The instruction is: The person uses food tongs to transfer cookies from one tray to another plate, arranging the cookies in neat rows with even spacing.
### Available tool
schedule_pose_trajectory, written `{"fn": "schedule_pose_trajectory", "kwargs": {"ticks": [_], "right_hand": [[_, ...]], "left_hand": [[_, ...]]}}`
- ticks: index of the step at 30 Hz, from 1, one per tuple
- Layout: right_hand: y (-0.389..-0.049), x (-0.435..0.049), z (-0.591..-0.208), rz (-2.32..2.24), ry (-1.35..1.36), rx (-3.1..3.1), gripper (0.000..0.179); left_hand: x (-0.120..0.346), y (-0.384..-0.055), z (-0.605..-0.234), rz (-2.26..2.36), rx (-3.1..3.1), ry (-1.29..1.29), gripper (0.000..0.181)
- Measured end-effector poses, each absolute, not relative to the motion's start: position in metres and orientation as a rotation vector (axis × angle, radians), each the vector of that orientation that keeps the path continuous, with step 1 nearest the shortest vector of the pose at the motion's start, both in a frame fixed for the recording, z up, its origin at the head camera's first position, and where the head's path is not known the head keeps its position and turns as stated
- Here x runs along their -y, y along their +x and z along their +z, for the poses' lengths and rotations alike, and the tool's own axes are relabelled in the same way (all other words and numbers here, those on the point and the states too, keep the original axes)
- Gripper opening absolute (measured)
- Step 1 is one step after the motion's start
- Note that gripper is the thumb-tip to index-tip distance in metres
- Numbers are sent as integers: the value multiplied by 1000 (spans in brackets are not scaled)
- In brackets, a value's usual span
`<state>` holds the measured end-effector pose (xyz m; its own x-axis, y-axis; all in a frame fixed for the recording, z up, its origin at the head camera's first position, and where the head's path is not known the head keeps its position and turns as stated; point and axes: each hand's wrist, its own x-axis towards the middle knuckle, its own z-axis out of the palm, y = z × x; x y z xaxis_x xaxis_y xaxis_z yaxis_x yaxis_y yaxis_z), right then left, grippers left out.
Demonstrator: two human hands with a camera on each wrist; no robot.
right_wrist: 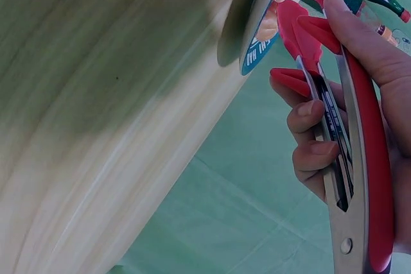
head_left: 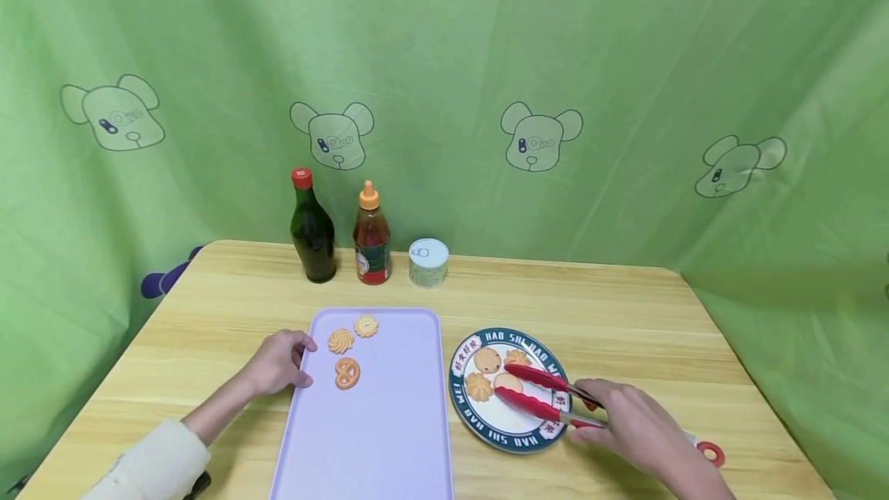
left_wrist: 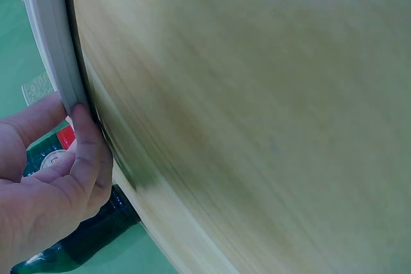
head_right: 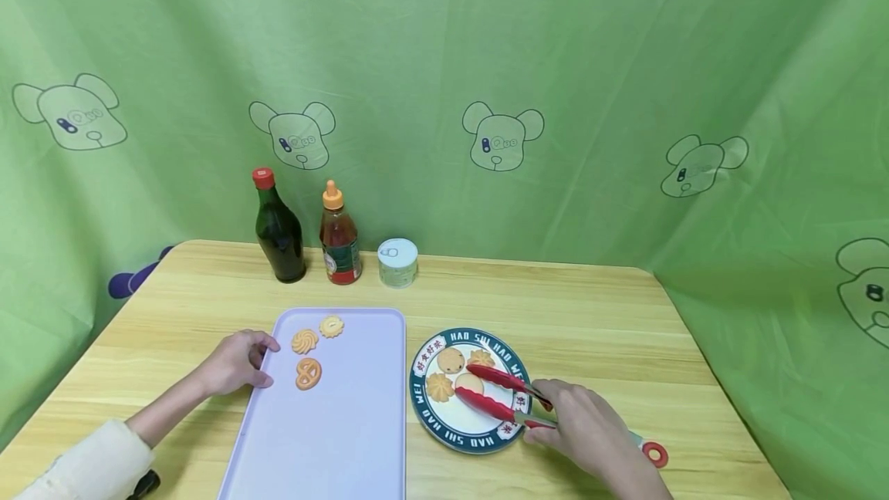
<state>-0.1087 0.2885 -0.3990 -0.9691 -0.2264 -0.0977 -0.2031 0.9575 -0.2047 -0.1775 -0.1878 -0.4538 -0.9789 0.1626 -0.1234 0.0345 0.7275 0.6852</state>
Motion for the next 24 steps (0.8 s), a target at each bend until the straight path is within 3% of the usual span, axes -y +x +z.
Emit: {"fn": "schedule_pose_trajectory", "kwargs": {"ticks": [15, 24], "right_hand": [[-114, -287, -386, -290, -410, -3004, 69], [-130, -261, -379, -298, -480, -3044, 68]], "left_hand": [[188, -178, -454, 1098, -2750, 162, 47], [189, -178, -454, 1111, -2743, 160, 48]]}}
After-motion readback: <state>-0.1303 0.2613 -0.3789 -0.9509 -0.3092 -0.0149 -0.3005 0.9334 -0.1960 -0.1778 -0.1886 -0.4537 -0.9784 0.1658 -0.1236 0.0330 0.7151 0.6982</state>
